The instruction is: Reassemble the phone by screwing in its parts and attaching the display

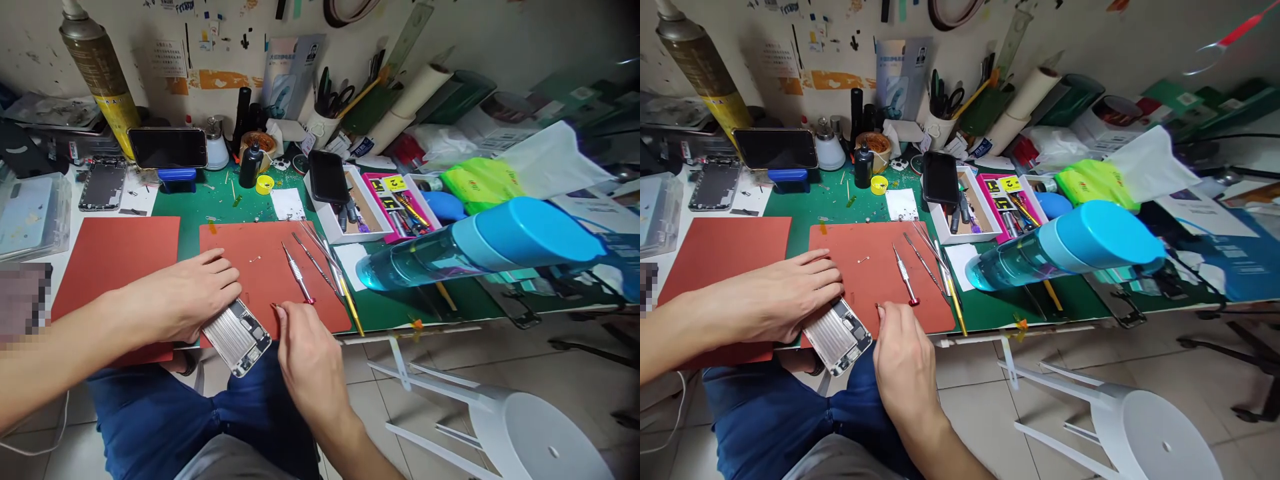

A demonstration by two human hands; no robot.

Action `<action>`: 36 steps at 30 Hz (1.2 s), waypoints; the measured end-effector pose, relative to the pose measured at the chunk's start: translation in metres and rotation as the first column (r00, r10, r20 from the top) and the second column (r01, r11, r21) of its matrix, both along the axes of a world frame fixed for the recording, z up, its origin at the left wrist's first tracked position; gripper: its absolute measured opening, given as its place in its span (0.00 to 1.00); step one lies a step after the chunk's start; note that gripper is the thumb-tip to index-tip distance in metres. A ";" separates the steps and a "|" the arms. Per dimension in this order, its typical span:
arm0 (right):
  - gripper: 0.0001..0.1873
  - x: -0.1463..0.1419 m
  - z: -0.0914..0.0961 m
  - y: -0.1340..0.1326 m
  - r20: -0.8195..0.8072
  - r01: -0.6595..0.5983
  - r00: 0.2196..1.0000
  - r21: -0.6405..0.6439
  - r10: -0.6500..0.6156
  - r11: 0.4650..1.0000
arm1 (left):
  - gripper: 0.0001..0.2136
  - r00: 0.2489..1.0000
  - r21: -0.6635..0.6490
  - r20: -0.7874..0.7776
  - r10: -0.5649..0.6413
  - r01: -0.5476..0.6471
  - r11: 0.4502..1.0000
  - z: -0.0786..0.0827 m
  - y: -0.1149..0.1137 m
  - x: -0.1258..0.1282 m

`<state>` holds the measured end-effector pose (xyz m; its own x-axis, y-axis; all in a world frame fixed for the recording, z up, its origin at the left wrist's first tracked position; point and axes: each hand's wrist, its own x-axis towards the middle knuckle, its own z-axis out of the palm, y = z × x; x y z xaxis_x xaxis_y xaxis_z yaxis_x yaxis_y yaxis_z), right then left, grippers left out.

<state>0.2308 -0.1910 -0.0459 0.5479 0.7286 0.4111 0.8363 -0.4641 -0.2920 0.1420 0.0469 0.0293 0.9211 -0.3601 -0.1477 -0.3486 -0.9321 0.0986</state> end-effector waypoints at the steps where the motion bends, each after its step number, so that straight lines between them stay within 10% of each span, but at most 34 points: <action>1: 0.10 0.002 0.000 -0.003 -0.013 -0.008 1.000 0.057 0.009 0.998 | 0.16 0.999 0.006 0.006 0.041 -0.041 0.999 0.001 0.001 -0.005; 10: 0.10 0.007 0.010 -0.013 0.029 -0.257 0.966 0.243 0.258 0.935 | 0.20 0.902 -0.130 -0.023 0.431 -0.430 0.893 0.000 -0.010 -0.042; 18: 0.14 0.018 0.007 -0.002 0.008 -0.411 0.907 0.225 0.420 0.883 | 0.31 0.872 -0.228 0.080 0.484 -0.457 0.860 -0.027 -0.027 -0.058; 24: 0.15 0.023 0.006 0.004 -0.042 -0.493 0.865 0.114 0.500 0.863 | 0.08 0.841 -0.429 0.217 0.495 -0.374 0.823 -0.046 -0.052 -0.068; 36: 0.13 0.027 0.008 0.014 -0.050 -0.518 0.854 -0.011 0.517 0.855 | 0.09 0.830 -0.542 0.173 0.531 -0.370 0.755 -0.052 -0.058 -0.054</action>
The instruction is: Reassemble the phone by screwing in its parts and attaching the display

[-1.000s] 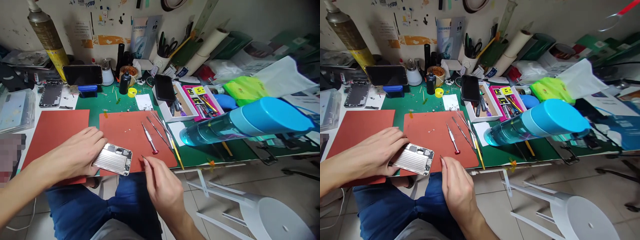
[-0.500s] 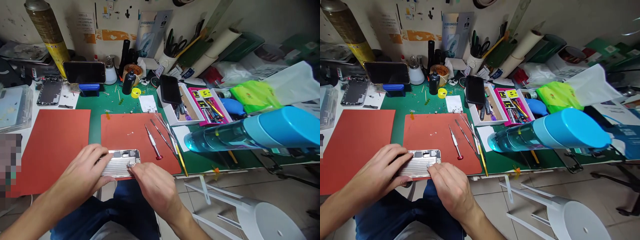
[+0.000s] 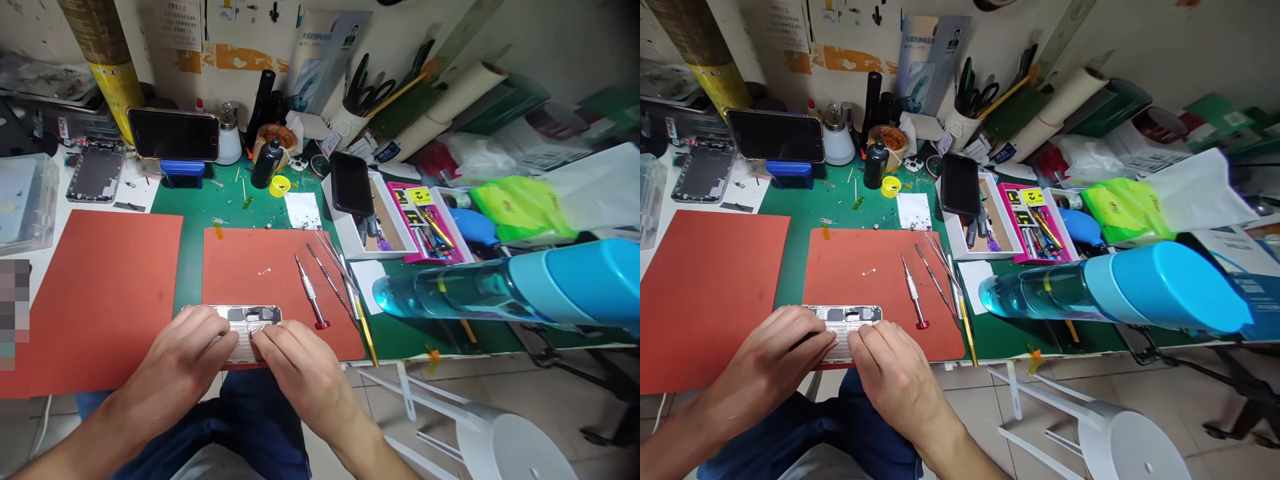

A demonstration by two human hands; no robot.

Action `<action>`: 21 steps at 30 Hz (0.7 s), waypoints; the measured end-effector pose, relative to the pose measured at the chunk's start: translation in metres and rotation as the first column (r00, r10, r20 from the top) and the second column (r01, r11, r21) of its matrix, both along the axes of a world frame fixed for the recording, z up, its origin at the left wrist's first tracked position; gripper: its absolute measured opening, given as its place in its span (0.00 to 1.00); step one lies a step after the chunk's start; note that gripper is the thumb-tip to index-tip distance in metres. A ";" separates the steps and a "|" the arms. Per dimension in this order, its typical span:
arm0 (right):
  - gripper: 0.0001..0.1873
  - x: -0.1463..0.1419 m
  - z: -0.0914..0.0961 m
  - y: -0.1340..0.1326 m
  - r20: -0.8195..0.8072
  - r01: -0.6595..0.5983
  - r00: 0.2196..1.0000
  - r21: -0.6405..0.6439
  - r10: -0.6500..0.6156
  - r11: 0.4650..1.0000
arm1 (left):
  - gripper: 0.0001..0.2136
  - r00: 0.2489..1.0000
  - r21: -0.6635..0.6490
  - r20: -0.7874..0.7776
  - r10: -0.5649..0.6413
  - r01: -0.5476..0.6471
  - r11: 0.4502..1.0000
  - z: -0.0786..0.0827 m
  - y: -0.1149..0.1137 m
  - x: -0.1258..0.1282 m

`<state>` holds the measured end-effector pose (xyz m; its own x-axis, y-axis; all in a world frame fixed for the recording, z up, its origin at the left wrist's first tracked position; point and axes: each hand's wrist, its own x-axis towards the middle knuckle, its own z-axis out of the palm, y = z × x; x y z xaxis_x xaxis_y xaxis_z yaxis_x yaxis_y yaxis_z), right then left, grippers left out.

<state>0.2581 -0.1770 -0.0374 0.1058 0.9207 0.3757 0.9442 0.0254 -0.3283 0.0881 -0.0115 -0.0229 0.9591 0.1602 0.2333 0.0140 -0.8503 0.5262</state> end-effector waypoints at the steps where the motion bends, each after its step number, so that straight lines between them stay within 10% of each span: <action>1: 0.12 0.000 -0.001 0.000 -0.018 0.010 1.000 0.011 -0.009 1.000 | 0.09 1.000 0.003 -0.001 -0.001 0.001 1.000 0.000 0.000 0.000; 21: 0.07 0.002 0.008 -0.019 -0.313 0.304 0.903 -0.014 -0.293 0.952 | 0.07 0.999 -0.005 -0.049 0.009 -0.010 1.000 -0.011 -0.001 0.012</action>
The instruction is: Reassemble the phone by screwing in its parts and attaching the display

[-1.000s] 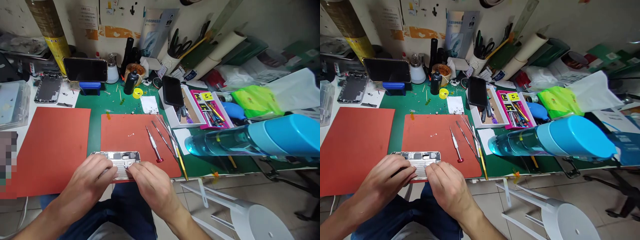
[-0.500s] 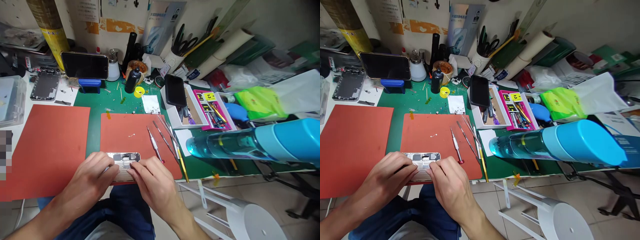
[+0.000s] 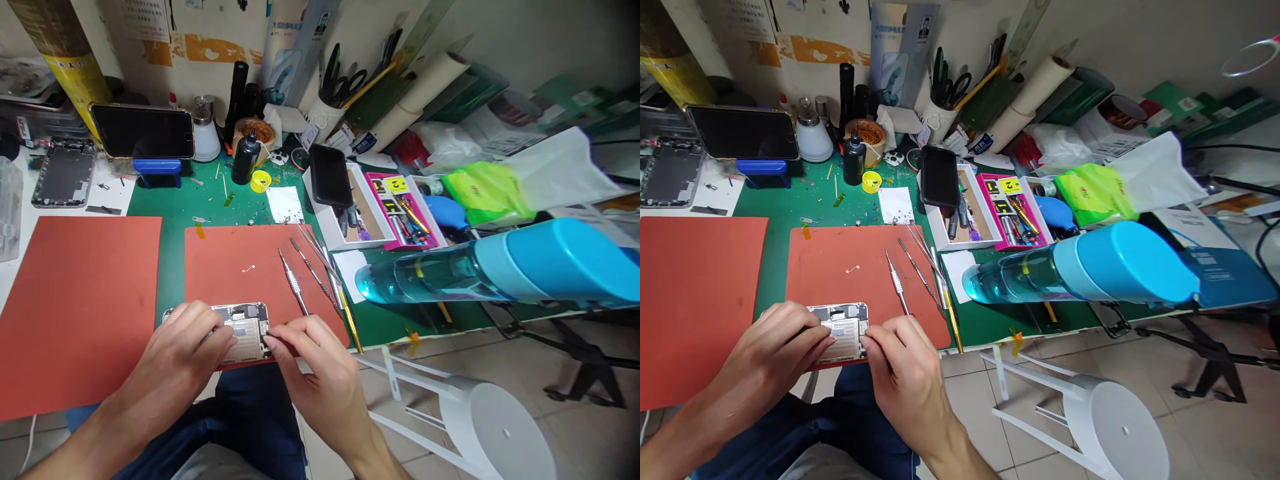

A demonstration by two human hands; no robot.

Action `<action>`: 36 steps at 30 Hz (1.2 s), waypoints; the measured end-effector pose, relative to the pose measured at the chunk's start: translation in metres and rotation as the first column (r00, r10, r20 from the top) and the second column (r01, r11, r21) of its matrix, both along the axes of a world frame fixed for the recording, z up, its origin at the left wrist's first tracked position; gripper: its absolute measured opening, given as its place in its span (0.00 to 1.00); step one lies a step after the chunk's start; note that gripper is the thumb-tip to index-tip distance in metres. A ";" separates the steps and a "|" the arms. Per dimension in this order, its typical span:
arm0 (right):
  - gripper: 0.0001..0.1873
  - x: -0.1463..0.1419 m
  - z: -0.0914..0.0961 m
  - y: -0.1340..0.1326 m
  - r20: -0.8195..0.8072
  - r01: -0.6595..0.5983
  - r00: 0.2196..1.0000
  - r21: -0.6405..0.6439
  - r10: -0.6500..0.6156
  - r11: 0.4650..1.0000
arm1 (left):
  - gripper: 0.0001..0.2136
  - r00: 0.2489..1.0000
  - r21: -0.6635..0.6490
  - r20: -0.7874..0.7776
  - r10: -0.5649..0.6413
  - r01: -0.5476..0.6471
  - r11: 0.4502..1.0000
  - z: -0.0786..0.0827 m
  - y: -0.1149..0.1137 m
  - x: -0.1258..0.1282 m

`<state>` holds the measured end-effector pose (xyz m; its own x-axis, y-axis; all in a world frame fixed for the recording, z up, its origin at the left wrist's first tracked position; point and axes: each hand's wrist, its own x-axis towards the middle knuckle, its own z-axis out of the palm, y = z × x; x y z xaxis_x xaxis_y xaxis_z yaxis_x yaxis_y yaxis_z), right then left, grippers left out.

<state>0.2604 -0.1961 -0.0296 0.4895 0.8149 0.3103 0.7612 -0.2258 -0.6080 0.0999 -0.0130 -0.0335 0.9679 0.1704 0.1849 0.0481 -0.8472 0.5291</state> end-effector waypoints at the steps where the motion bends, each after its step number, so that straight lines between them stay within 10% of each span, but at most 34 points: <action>1: 0.07 -0.002 -0.001 0.002 -0.009 -0.013 1.000 -0.009 0.013 1.000 | 0.06 1.000 0.001 -0.005 -0.001 0.001 1.000 0.000 0.000 0.000; 27: 0.13 0.008 -0.008 0.034 0.004 -0.174 0.984 -0.111 0.176 0.978 | 0.12 0.998 0.237 0.044 -0.033 0.021 0.971 0.009 -0.010 0.008; 36: 0.12 0.008 -0.014 0.032 -0.025 -0.150 0.989 -0.088 0.148 0.985 | 0.12 0.995 0.499 -0.034 -0.096 0.100 0.861 0.010 -0.011 0.011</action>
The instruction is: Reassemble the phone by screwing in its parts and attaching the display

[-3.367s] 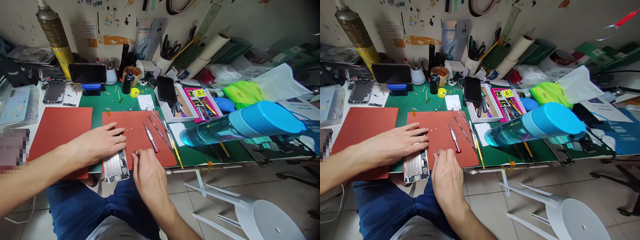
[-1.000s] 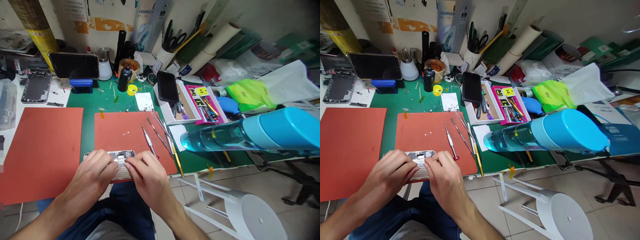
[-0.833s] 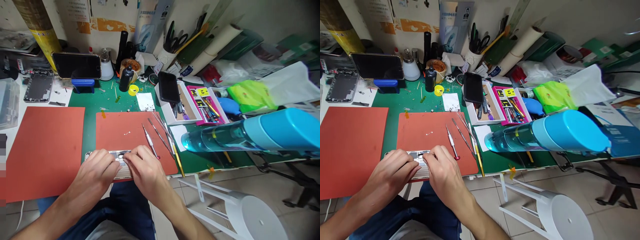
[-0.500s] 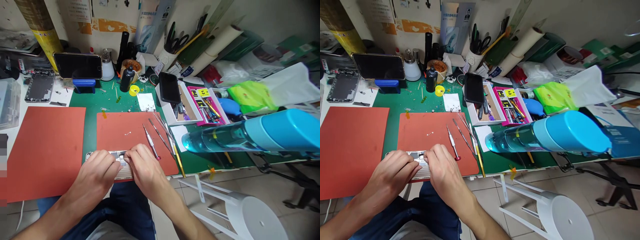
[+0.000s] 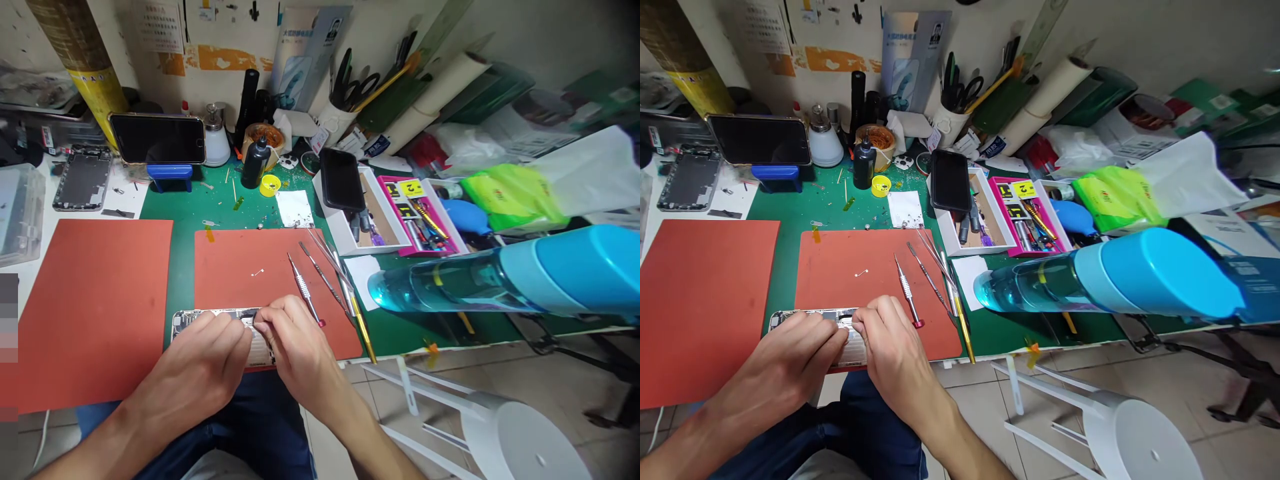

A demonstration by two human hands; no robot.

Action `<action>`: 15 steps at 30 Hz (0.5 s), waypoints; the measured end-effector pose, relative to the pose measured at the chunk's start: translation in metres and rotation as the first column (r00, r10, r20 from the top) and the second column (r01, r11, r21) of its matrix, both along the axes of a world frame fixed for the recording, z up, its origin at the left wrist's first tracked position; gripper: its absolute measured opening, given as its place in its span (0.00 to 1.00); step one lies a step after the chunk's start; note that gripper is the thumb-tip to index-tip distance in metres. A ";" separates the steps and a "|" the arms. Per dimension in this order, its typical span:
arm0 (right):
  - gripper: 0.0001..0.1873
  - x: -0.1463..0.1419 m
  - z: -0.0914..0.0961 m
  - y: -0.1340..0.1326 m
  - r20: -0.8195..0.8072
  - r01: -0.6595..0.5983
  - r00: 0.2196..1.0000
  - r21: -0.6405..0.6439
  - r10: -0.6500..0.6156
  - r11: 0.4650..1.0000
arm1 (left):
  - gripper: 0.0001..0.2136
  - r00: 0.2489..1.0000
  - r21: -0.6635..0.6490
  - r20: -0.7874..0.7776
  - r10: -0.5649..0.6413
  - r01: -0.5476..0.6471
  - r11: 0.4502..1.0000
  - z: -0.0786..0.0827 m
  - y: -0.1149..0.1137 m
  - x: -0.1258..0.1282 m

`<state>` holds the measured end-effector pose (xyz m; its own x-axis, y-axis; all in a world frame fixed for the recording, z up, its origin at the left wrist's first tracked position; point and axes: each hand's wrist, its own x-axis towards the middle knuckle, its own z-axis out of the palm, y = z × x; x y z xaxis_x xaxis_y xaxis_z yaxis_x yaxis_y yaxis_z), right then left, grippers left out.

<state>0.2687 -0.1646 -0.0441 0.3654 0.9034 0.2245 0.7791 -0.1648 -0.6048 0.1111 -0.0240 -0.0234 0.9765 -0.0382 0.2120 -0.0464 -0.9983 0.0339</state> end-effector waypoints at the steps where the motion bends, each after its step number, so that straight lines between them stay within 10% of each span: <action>1: 0.12 0.000 -0.001 0.000 -0.004 0.004 1.000 0.002 -0.004 1.000 | 0.12 1.000 0.006 -0.016 -0.007 0.008 1.000 0.001 0.000 0.001; 15: 0.11 0.002 -0.003 0.001 -0.022 0.019 1.000 0.034 -0.018 0.999 | 0.10 0.998 -0.064 -0.066 -0.008 0.004 0.998 0.003 0.005 0.002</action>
<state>0.2707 -0.1634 -0.0468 0.3870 0.8883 0.2473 0.7631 -0.1579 -0.6267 0.1128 -0.0194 -0.0200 0.9883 -0.0326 0.1488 -0.0480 -0.9937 0.1011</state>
